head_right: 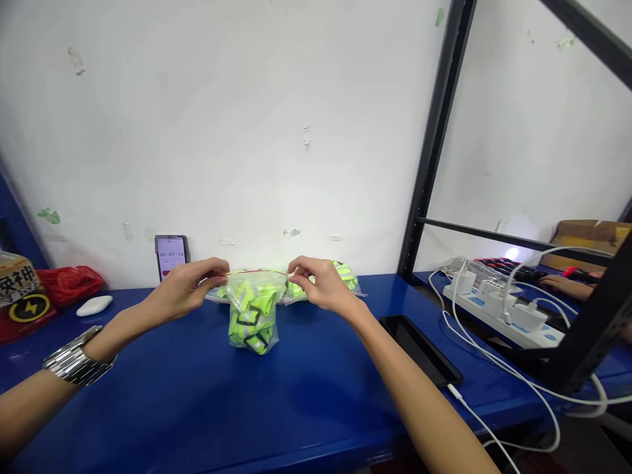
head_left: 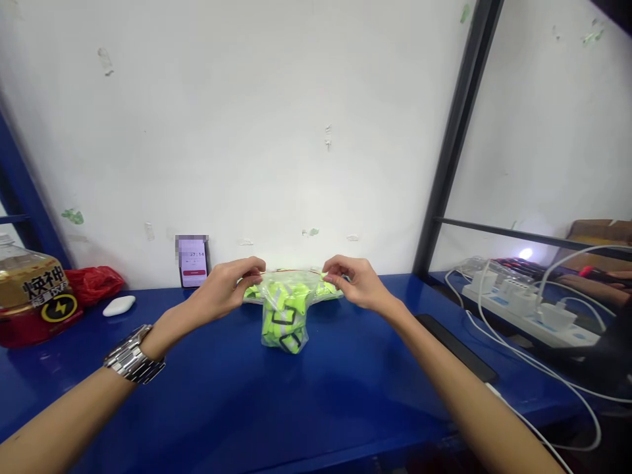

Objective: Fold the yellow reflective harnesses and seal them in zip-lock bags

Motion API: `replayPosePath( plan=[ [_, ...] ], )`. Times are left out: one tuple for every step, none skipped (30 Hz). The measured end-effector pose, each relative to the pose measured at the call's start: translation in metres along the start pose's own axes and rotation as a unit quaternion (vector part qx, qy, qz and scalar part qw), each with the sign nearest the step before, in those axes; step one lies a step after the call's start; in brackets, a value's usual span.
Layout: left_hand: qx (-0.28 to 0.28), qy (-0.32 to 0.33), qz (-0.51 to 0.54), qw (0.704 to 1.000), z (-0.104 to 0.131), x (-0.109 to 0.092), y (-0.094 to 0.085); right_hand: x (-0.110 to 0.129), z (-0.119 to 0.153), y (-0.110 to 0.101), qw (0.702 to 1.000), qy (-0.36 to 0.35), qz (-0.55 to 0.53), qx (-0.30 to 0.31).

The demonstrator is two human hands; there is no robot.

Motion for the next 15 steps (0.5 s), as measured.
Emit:
replayPosePath(
  plan=[
    [-0.008, -0.011, 0.003, 1.000, 0.003, 0.004, 0.001, -0.002, 0.002, -0.001, 1.000, 0.005, 0.000, -0.007],
    [-0.015, -0.019, 0.007, 1.000, 0.005, 0.006, 0.001, -0.004, 0.003, -0.001, 1.000, 0.011, 0.001, -0.006],
    [-0.019, -0.024, 0.011, 0.999, 0.006, 0.007, 0.001, -0.005, 0.005, 0.001, 1.000, 0.018, 0.002, 0.002],
    [-0.021, -0.025, 0.014, 0.999, 0.006, 0.006, 0.001, -0.006, 0.006, 0.005, 1.000, 0.026, 0.003, 0.011],
    [-0.021, -0.024, 0.019, 0.999, 0.006, 0.005, 0.002, -0.007, 0.007, 0.008, 0.999, 0.035, 0.000, 0.017],
    [-0.021, -0.021, 0.026, 0.999, 0.004, 0.002, 0.002, -0.008, 0.008, 0.011, 0.999, 0.045, -0.007, 0.018],
    [-0.021, -0.019, 0.036, 0.999, 0.003, -0.001, 0.002, -0.008, 0.008, 0.015, 0.998, 0.055, -0.014, 0.017],
    [-0.020, -0.018, 0.048, 0.998, 0.001, -0.003, 0.002, -0.007, 0.008, 0.018, 0.998, 0.061, -0.019, 0.017],
    [-0.020, -0.017, 0.060, 0.998, 0.000, -0.006, 0.002, -0.006, 0.008, 0.021, 0.998, 0.063, -0.023, 0.020],
    [-0.019, -0.017, 0.066, 0.997, -0.001, -0.007, 0.002, -0.004, 0.007, 0.024, 0.997, 0.062, -0.025, 0.028],
    [-0.018, -0.018, 0.068, 0.997, -0.002, -0.008, 0.002, -0.003, 0.007, 0.027, 0.997, 0.060, -0.025, 0.040],
    [-0.017, -0.019, 0.064, 0.998, -0.002, -0.009, 0.002, -0.002, 0.006, 0.029, 0.997, 0.058, -0.025, 0.053],
    [-0.018, -0.021, 0.057, 0.998, -0.002, -0.008, 0.001, -0.001, 0.006, 0.030, 0.996, 0.058, -0.023, 0.064],
    [-0.018, -0.023, 0.049, 0.998, -0.001, -0.008, 0.000, -0.002, 0.005, 0.031, 0.995, 0.062, -0.017, 0.071],
    [-0.016, -0.026, 0.043, 0.999, 0.000, -0.007, 0.000, -0.003, 0.005, 0.031, 0.995, 0.067, -0.008, 0.075]
  ],
)
Point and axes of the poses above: each hand's wrist, its own z-axis away from the middle knuckle, its own y-axis out of the palm, x = y × z, the point moved 8 cm from there along -z, towards the middle knuckle, and after that the axes turned 15 degrees about y, right-handed, at the moved point
